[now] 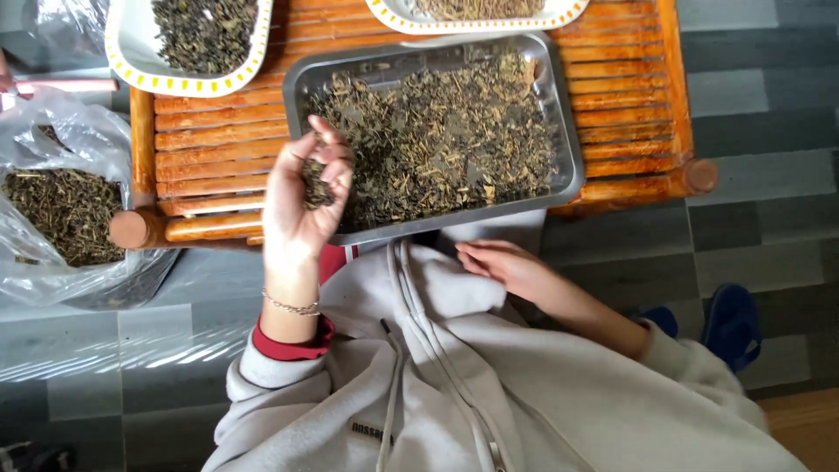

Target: Manually sorting dried tea leaves by picking out stems and unwanted parts from a tray.

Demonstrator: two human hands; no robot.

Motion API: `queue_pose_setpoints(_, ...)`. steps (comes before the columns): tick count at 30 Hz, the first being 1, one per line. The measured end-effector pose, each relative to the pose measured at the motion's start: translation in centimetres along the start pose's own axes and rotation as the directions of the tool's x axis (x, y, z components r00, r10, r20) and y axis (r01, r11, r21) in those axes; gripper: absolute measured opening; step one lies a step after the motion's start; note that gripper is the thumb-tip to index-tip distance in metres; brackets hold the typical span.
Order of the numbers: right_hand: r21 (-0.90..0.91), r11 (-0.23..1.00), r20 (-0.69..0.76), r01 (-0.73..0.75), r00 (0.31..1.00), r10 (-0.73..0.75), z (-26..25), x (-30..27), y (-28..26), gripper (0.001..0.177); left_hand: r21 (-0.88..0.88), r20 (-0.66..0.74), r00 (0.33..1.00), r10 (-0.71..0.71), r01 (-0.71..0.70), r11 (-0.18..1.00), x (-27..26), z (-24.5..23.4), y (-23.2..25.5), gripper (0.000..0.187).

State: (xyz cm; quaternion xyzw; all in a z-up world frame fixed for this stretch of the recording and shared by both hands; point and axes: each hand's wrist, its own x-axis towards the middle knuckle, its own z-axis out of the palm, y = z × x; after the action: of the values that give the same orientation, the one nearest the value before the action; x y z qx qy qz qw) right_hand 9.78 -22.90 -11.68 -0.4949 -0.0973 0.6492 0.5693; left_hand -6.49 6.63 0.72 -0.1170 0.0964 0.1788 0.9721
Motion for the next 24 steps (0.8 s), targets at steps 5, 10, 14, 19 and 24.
queue_pose_setpoints(5, 0.029, 0.998, 0.023, 0.059, 0.998, -0.059, 5.4, -7.0, -9.6, 0.02, 0.044, -0.039, 0.999, -0.008, 0.01, 0.999, 1.0, -0.4, -1.6, 0.025)
queue_pose_setpoints(10, -0.046, 0.979, -0.025, 0.198, 0.98, -0.199, 10.9, -5.5, -18.9, 0.021, 0.134, -0.018, 0.999, 0.044, -0.042, 0.99, 3.1, -2.8, -1.9, 0.026)
queue_pose_setpoints(14, 0.027, 0.973, -0.026, 0.23, 0.973, -0.229, 16.6, 0.8, -25.9, 0.016, 0.176, -0.01, 0.998, 0.066, -0.063, 0.982, 3.4, -4.0, -2.2, 0.03)
queue_pose_setpoints(19, 0.064, 0.965, 0.01, 0.253, 0.967, -0.255, 19.9, 11.6, -30.0, 0.043, 0.163, 0.057, 0.991, 0.12, -0.128, 0.978, 3.1, -5.1, -1.5, 0.034)
queue_pose_setpoints(24, 0.077, 0.93, 0.121, 0.359, 0.922, -0.367, 20.9, 20.5, -29.9, 0.047, 0.138, 0.012, 0.982, 0.191, -0.191, 0.972, 1.9, -3.0, -1.7, 0.037)
